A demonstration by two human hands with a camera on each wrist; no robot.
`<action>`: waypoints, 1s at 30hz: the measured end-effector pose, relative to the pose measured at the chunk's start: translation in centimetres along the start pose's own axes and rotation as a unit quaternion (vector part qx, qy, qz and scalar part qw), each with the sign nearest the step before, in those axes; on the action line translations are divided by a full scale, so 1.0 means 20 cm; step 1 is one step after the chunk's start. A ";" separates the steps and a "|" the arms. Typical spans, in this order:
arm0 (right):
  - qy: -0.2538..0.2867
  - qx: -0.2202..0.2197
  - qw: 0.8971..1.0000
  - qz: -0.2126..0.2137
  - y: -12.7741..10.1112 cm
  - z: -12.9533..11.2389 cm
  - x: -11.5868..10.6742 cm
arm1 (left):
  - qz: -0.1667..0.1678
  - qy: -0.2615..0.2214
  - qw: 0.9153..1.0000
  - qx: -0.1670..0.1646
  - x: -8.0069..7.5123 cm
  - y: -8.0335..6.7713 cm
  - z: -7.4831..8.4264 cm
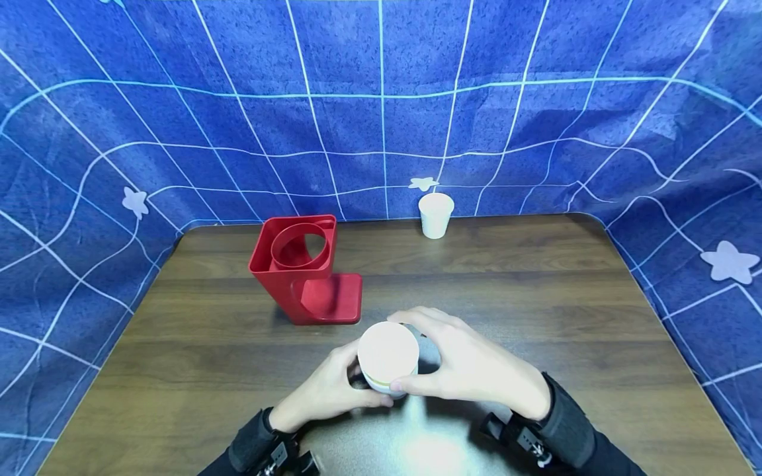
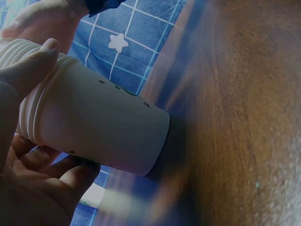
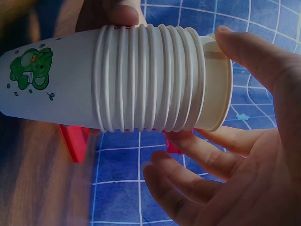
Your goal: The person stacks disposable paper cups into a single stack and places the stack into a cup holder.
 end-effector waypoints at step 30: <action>0.009 0.020 0.999 -0.039 0.01 0.01 0.02 | -0.015 -0.026 0.999 -0.015 0.00 0.00 0.00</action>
Point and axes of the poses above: each hand's wrist, its own y-axis towards the middle knuckle, its own x-axis out of the palm, z = x × y, the point moved 3 cm from there along y, towards the middle knuckle, and after that the axes turned 13 degrees about y, right-handed, at the moved point
